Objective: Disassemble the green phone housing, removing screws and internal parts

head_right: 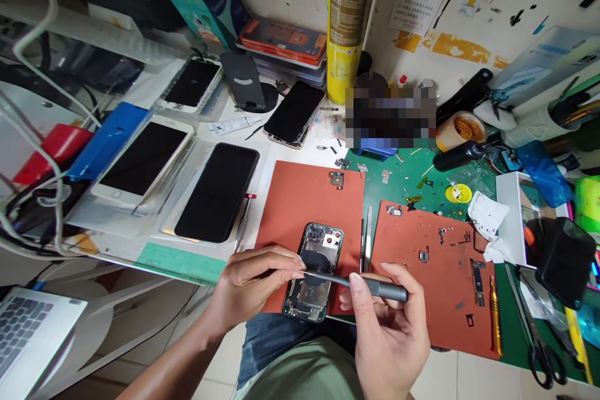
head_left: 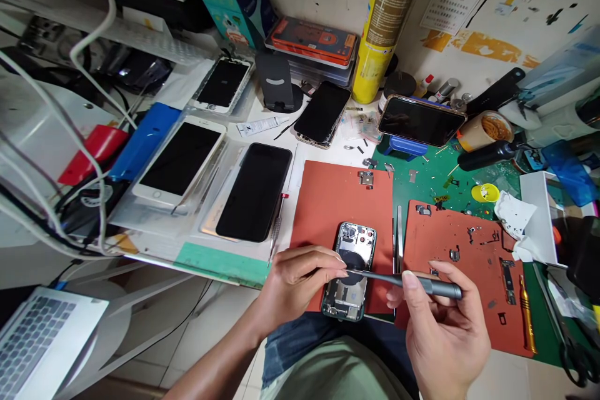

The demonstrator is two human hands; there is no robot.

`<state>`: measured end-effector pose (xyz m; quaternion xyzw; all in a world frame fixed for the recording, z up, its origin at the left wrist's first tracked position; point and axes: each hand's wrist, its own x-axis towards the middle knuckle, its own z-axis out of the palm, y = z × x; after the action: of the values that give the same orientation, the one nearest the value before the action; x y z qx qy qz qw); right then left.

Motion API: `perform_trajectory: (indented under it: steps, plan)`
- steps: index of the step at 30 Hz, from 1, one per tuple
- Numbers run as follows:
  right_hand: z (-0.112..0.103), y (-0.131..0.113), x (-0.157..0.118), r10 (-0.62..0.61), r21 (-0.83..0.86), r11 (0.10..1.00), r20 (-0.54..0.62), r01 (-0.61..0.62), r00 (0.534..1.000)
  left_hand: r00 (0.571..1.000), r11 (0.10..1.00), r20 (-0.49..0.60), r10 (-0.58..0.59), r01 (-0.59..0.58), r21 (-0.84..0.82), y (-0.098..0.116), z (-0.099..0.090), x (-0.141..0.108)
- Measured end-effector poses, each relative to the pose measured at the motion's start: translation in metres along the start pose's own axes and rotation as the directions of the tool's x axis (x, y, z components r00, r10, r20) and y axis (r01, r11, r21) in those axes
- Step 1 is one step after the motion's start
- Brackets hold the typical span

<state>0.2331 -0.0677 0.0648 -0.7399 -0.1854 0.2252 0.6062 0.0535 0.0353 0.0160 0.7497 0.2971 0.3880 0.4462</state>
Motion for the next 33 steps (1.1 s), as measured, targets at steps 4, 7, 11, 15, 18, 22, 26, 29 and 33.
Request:
perform_trajectory:
  steps: [4,7,11,15,18,22,26,29,33]
  plan:
    - [0.0007,-0.0012,0.0004,-0.053,-0.026,0.998,-0.024,0.053,0.998,1.0,1.0,0.008,-0.005,0.005,0.011,-0.0009,0.0001,-0.0011]
    - [0.0005,-0.0028,0.0001,-0.11,-0.033,0.993,-0.022,0.109,0.994,1.0,1.0,0.016,-0.009,0.009,0.02,-0.0015,0.0007,-0.0014]
    - [-0.0001,-0.0036,-0.0011,-0.198,-0.034,0.98,0.002,0.198,0.98,1.0,0.999,0.021,0.007,-0.008,0.033,-0.002,0.0013,-0.002]
    - [0.0002,-0.0038,-0.0027,-0.264,-0.05,0.963,0.005,0.264,0.964,0.999,0.998,0.026,0.026,-0.027,0.058,-0.0019,0.0014,-0.0031]
    - [0.0002,-0.0035,-0.0033,-0.313,-0.057,0.948,0.019,0.314,0.95,0.998,0.995,0.041,0.042,-0.045,0.086,-0.0013,0.0015,-0.0033]
    - [-0.0015,-0.0021,-0.0035,-0.354,-0.069,0.932,0.043,0.356,0.934,0.996,0.991,0.062,0.06,-0.067,0.117,-0.0006,0.0026,-0.0028]
    - [-0.0053,-0.0009,-0.0031,-0.394,-0.075,0.913,0.098,0.401,0.914,0.994,0.986,0.075,0.075,-0.085,0.145,-0.0015,0.0039,-0.0033]
    - [-0.0077,-0.0008,-0.0026,-0.404,-0.087,0.905,0.127,0.416,0.906,0.992,0.981,0.088,0.089,-0.103,0.165,-0.0023,0.0041,-0.0041]
    - [-0.0087,-0.0006,-0.0019,-0.4,-0.082,0.907,0.142,0.413,0.906,0.99,0.978,0.105,0.091,-0.109,0.178,-0.002,0.0039,-0.0045]
